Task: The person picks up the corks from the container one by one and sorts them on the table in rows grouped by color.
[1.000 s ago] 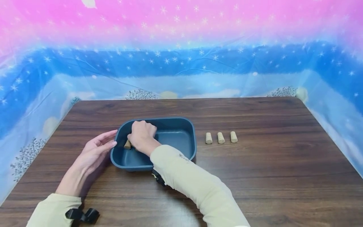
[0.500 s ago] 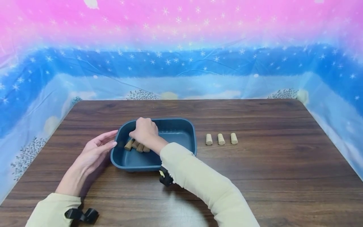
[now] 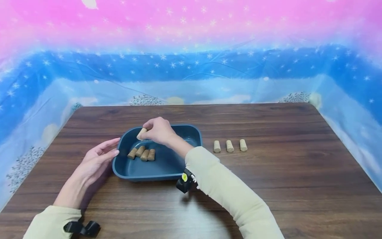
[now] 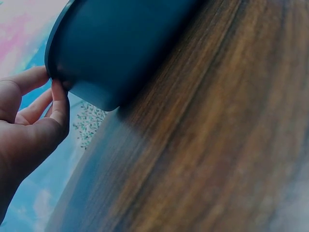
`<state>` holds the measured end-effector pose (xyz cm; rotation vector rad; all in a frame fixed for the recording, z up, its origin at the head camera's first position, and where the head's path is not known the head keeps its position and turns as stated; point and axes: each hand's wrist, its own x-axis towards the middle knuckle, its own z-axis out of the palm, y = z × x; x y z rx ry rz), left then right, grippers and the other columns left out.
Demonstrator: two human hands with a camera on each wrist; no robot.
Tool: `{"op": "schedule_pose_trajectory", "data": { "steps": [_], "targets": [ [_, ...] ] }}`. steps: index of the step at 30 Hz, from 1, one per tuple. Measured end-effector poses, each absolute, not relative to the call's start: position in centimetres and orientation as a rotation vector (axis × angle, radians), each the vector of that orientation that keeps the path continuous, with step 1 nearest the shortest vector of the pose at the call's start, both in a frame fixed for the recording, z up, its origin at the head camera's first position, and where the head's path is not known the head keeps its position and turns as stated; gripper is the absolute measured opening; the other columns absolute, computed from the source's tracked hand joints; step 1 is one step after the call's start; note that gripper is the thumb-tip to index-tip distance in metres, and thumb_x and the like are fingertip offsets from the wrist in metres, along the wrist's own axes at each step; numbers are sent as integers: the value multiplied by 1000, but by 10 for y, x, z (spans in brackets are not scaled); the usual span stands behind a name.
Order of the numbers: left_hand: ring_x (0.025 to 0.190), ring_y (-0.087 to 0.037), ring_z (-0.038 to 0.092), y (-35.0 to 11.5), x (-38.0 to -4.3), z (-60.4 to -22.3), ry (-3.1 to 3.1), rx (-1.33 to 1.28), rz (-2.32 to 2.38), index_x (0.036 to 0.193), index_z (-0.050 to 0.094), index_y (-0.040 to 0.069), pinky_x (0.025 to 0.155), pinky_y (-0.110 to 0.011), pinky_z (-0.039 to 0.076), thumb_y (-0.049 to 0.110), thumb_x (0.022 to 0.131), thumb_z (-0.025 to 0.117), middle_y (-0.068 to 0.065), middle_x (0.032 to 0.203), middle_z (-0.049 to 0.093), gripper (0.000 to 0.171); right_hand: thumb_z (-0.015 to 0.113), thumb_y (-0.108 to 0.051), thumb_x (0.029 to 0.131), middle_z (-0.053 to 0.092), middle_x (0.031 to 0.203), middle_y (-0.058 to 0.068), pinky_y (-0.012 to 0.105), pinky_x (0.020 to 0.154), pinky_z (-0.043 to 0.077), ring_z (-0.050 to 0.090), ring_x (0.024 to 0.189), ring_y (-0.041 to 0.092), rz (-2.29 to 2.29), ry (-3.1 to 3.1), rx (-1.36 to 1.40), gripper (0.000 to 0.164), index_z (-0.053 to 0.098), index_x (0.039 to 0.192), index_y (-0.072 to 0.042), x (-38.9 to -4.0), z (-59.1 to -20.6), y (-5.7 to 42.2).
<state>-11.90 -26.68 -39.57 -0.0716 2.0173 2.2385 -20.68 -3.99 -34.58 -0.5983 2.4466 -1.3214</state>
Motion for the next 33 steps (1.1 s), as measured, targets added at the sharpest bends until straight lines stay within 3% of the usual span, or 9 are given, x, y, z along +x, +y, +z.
{"op": "schedule_pose_trajectory", "data": {
  "steps": [10, 19, 33],
  "targets": [
    [109, -9, 56, -269, -117, -397, 1972, -54, 2280, 127, 59, 12, 94, -18, 44, 5, 94, 63, 2, 123, 53, 34, 72, -16, 89, 66, 113, 5, 30, 84, 52, 61, 104, 17, -1439, 2317, -704, 37, 64, 123, -6, -204, -343, -14],
    [110, -10, 56, -267, -116, -395, 1953, -81, 2283, 128, 59, 11, 94, -18, 44, 5, 93, 64, 1, 123, 53, 35, 69, -15, 91, 66, 113, 4, 32, 85, 51, 60, 105, 16, -1444, 2286, -732, 36, 63, 125, -6, -200, -345, 10],
    [107, -10, 58, -266, -118, -398, 1939, -1, 2324, 119, 65, 16, 92, -18, 46, -2, 93, 60, 4, 119, 58, 32, 72, -11, 85, 69, 103, 3, 30, 79, 52, 63, 99, 14, -1483, 2300, -761, 37, 65, 121, -6, -195, -351, 45]
  ]
}}
